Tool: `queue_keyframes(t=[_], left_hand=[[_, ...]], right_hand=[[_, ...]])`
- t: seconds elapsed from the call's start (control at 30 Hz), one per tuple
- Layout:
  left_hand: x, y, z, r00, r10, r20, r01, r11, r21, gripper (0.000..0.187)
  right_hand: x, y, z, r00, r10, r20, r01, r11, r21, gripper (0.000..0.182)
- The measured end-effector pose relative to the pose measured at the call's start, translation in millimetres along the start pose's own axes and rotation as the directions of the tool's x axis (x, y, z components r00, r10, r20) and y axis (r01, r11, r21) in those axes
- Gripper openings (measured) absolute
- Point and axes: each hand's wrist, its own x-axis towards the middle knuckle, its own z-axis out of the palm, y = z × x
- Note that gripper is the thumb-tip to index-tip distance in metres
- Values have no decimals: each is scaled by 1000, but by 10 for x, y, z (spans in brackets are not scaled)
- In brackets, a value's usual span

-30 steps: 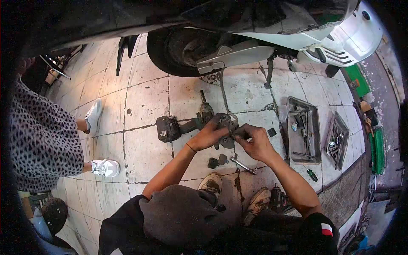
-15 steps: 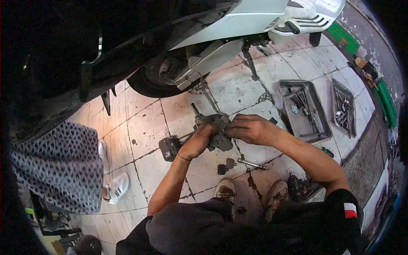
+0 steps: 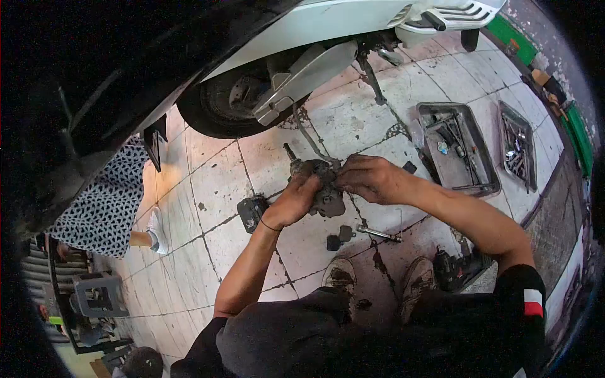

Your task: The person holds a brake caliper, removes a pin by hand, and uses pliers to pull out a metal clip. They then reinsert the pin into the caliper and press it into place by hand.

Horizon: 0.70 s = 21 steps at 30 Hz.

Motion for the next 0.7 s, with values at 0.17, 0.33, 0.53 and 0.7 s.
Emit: queue_keyframes(t=[0.17,0.33,0.53,0.7], left_hand=[[-72,45,119,995,81,-60,-86,992,-95,50],[-142,58,232,987,-28,-156,24,999,-28,56],[-146,-146,403,948,198,-247,-195,980,40,60],[-109,-190,434,956,191,-222,-155,973,172,61]], right_hand=[[-92,-164,190,867,499,-21,-451,801,393,16],[-320,-248,679,638,770,6,-577,474,665,15],[-444,-323,747,552,834,20,-648,413,640,11],[-488,-250,718,577,817,7,-646,451,617,13]])
